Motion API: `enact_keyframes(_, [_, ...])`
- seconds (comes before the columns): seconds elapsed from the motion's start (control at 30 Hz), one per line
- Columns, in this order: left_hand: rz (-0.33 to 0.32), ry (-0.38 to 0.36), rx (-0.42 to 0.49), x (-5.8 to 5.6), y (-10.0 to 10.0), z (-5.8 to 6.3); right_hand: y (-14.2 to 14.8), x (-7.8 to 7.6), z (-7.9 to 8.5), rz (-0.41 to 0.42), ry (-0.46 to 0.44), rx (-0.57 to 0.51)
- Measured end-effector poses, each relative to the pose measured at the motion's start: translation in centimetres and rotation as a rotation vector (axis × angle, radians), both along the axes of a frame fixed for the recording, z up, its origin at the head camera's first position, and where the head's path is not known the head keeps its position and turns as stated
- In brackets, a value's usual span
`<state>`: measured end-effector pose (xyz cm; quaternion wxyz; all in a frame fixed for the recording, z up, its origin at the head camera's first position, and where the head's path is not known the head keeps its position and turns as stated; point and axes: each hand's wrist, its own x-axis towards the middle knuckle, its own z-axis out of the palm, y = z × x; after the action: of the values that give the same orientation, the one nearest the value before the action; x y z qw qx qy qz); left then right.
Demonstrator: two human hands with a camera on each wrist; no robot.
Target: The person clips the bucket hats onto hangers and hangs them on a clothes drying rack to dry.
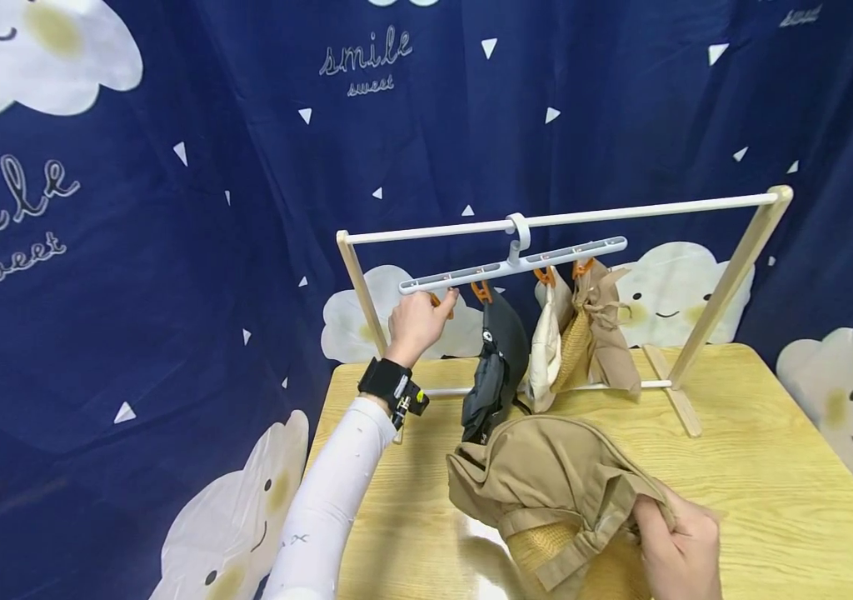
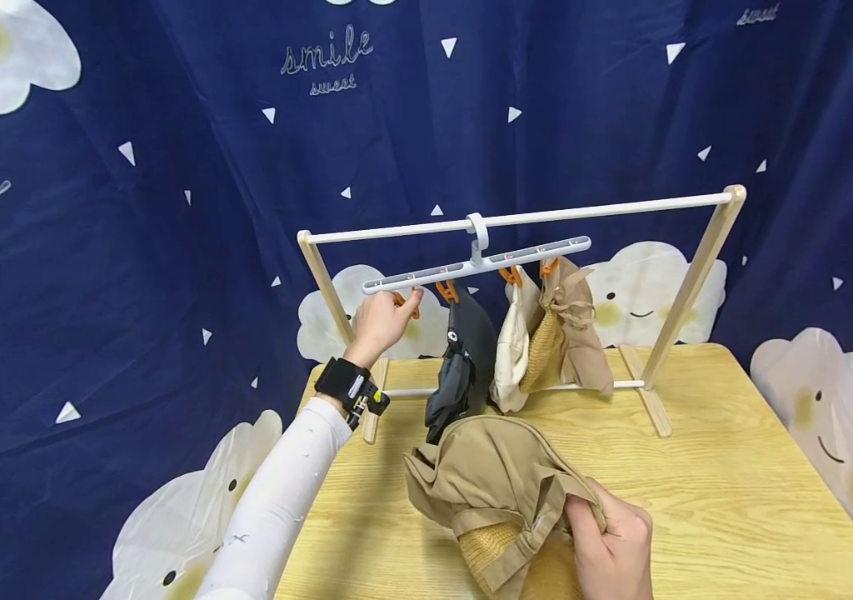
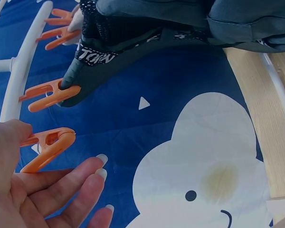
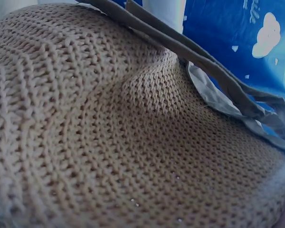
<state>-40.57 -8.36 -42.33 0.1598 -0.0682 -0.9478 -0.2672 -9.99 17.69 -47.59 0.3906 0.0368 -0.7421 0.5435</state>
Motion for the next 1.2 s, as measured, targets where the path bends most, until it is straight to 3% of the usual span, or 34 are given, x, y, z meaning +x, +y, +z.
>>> enact_keyframes(0.13, [-0.009,-0.027,-0.007,-0.1,-0.1,0.0,-1.5,-0.2,-0.3,0.097,0.012,-0.008])
enact_keyframes(0.27, [-0.022,-0.05,0.016,-0.1,-0.2,0.2,-3.6,-1.0,-0.7,0.203,-0.042,0.004])
enact_keyframes(0.4, [-0.025,-0.063,0.019,-0.2,-0.5,0.6,-6.1,-2.5,-1.2,0.337,-0.101,-0.077])
enact_keyframes(0.57, [-0.039,-0.053,-0.011,-0.2,-0.5,1.0,-8.9,-5.0,-2.4,0.442,-0.083,-0.14])
enact_keyframes(0.9, [-0.065,-0.105,-0.044,0.6,-0.2,1.0,-12.7,-7.8,-4.2,0.424,-0.115,-0.163])
enact_keyframes(1.2, [-0.081,-0.127,-0.1,1.0,0.4,1.7,-15.2,-9.7,-3.8,0.419,-0.201,-0.176])
